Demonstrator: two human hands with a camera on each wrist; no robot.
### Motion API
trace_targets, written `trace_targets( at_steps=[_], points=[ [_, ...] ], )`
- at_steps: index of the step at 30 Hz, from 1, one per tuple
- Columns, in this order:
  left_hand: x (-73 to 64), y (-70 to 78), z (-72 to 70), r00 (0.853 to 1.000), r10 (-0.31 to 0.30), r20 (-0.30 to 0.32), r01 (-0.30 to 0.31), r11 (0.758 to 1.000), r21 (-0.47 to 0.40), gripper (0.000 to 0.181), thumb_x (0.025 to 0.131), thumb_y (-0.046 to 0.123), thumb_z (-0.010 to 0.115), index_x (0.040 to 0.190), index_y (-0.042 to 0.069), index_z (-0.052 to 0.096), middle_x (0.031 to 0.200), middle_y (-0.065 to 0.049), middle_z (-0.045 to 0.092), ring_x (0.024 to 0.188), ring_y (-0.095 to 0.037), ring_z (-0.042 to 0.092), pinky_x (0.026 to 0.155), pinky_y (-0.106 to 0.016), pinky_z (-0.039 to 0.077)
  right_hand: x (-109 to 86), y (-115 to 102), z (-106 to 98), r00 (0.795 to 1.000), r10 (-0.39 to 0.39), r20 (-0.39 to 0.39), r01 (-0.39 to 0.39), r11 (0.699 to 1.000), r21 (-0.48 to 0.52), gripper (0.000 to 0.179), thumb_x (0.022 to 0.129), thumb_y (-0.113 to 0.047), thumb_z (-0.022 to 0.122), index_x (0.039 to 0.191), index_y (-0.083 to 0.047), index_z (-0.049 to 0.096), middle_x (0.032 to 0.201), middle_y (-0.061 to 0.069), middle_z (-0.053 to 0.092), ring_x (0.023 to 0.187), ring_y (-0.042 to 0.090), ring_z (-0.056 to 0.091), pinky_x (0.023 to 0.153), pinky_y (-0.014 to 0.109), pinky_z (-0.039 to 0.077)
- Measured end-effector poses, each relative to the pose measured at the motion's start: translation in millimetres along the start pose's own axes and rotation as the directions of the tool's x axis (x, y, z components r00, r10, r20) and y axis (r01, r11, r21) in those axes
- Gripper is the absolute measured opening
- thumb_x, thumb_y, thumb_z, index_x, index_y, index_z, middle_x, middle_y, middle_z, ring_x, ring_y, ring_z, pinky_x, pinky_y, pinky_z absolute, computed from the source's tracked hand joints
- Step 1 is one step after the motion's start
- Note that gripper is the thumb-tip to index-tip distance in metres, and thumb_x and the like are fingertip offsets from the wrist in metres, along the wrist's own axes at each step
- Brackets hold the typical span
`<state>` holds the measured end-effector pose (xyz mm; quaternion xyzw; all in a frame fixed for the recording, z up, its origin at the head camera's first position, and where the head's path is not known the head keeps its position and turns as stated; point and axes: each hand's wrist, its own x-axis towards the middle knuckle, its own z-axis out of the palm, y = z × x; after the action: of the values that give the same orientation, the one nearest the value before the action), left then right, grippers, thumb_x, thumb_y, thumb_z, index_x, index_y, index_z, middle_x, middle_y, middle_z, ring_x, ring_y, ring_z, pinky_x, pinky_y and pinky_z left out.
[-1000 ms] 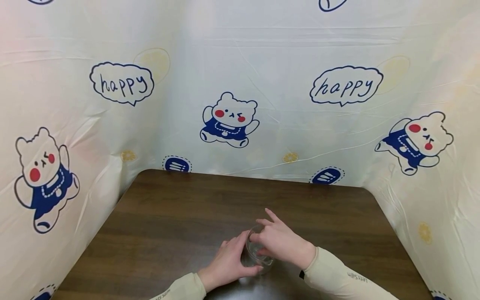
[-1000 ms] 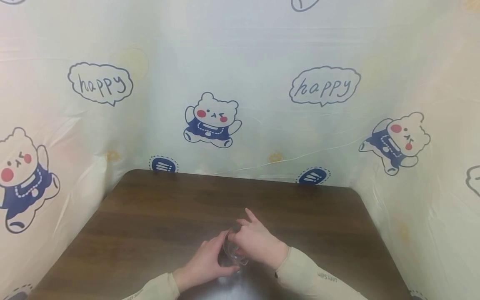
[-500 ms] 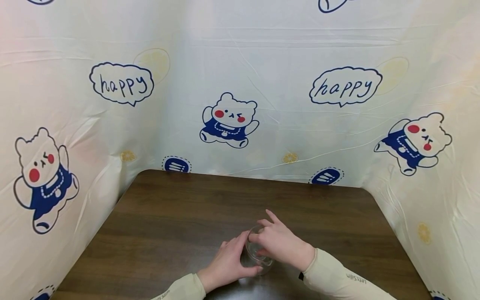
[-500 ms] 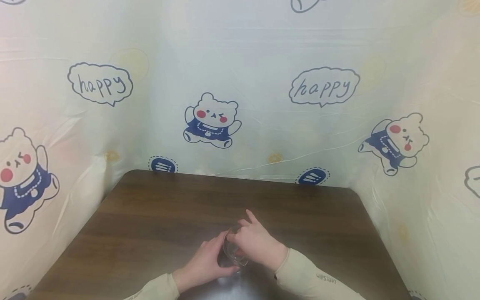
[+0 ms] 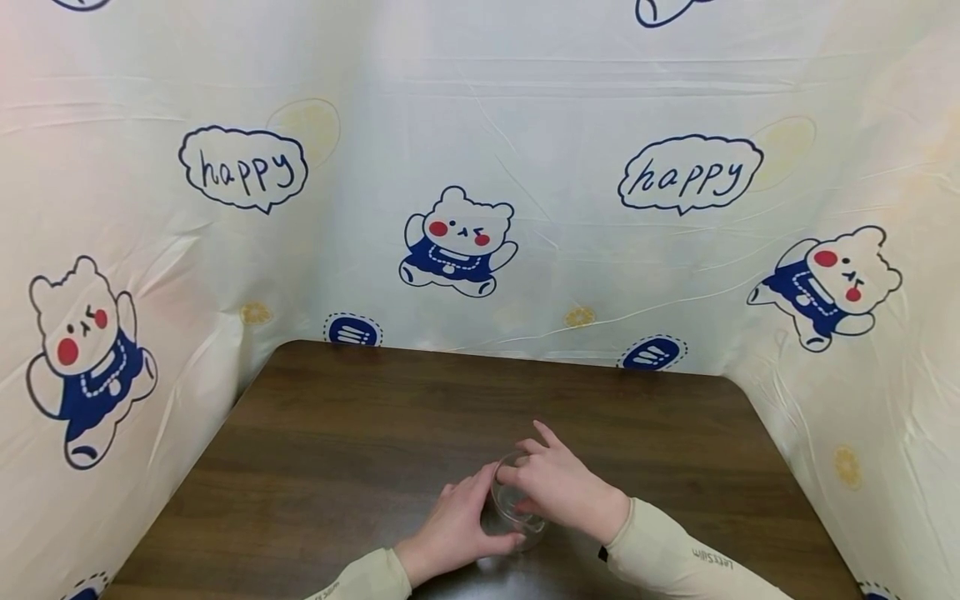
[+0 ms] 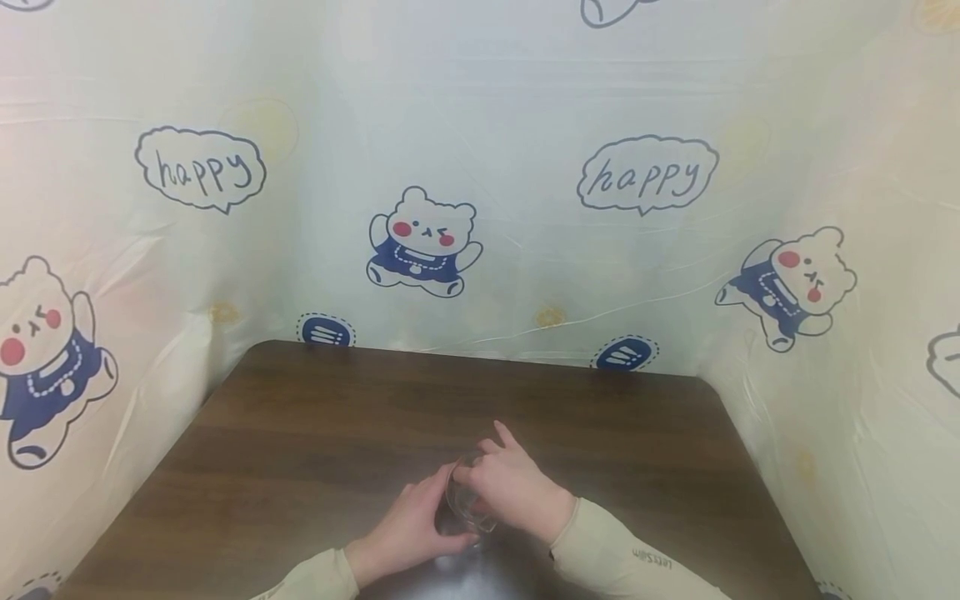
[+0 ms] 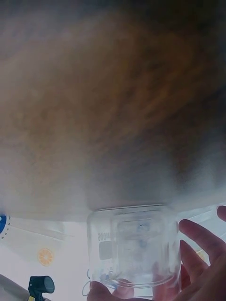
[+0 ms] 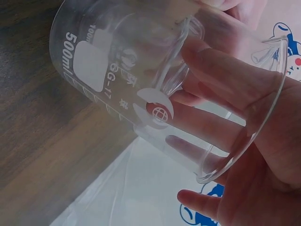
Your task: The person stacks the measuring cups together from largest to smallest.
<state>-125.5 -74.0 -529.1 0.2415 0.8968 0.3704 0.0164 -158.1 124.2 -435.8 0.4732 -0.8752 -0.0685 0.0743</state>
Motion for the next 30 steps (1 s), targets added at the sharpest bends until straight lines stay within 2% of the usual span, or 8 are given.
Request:
trace_targets(
  at_steps=[10, 17, 30],
  points=[
    [-1.5, 0.3, 0.8, 1.0, 0.008, 0.0, -0.008, 1.0, -0.007, 0.086, 0.083, 0.062, 0.079, 0.148, 0.017, 0.046, 0.136, 0.003, 0.064, 0.118, -0.016, 0.062, 0.089, -0.054, 0.044, -0.4, -1.1, 1.3, 1.0, 0.006, 0.016, -0.006, 1.0, 0.008, 0.048, 0.072, -0.041, 0.094, 0.113, -0.027, 0.072, 0.1, -0.01, 0.077, 0.114, 0.022, 0.066, 0.109, 0.061, 0.041],
    [-1.4, -0.3, 1.2, 1.0, 0.004, 0.007, -0.004, 1.0, -0.01, 0.086, 0.083, 0.062, 0.079, 0.148, 0.018, 0.045, 0.135, 0.003, 0.065, 0.117, -0.016, 0.062, 0.09, -0.055, 0.044, -0.5, -0.5, -0.4, 1.0, 0.002, 0.018, -0.002, 1.0, 0.002, 0.049, 0.072, -0.041, 0.094, 0.113, -0.027, 0.072, 0.1, -0.01, 0.077, 0.113, 0.022, 0.066, 0.109, 0.061, 0.041],
    [-0.3, 0.6, -0.1, 1.0, -0.001, -0.008, 0.001, 1.0, 0.013, 0.087, 0.081, 0.063, 0.08, 0.148, 0.019, 0.046, 0.129, 0.006, 0.067, 0.111, -0.013, 0.062, 0.089, -0.052, 0.043, -4.3, 1.2, -20.3, 1.0, 0.001, 0.019, -0.001, 1.0, -0.007, 0.045, 0.079, -0.038, 0.091, 0.119, -0.026, 0.075, 0.106, -0.009, 0.077, 0.116, 0.022, 0.066, 0.11, 0.061, 0.04]
  ],
)
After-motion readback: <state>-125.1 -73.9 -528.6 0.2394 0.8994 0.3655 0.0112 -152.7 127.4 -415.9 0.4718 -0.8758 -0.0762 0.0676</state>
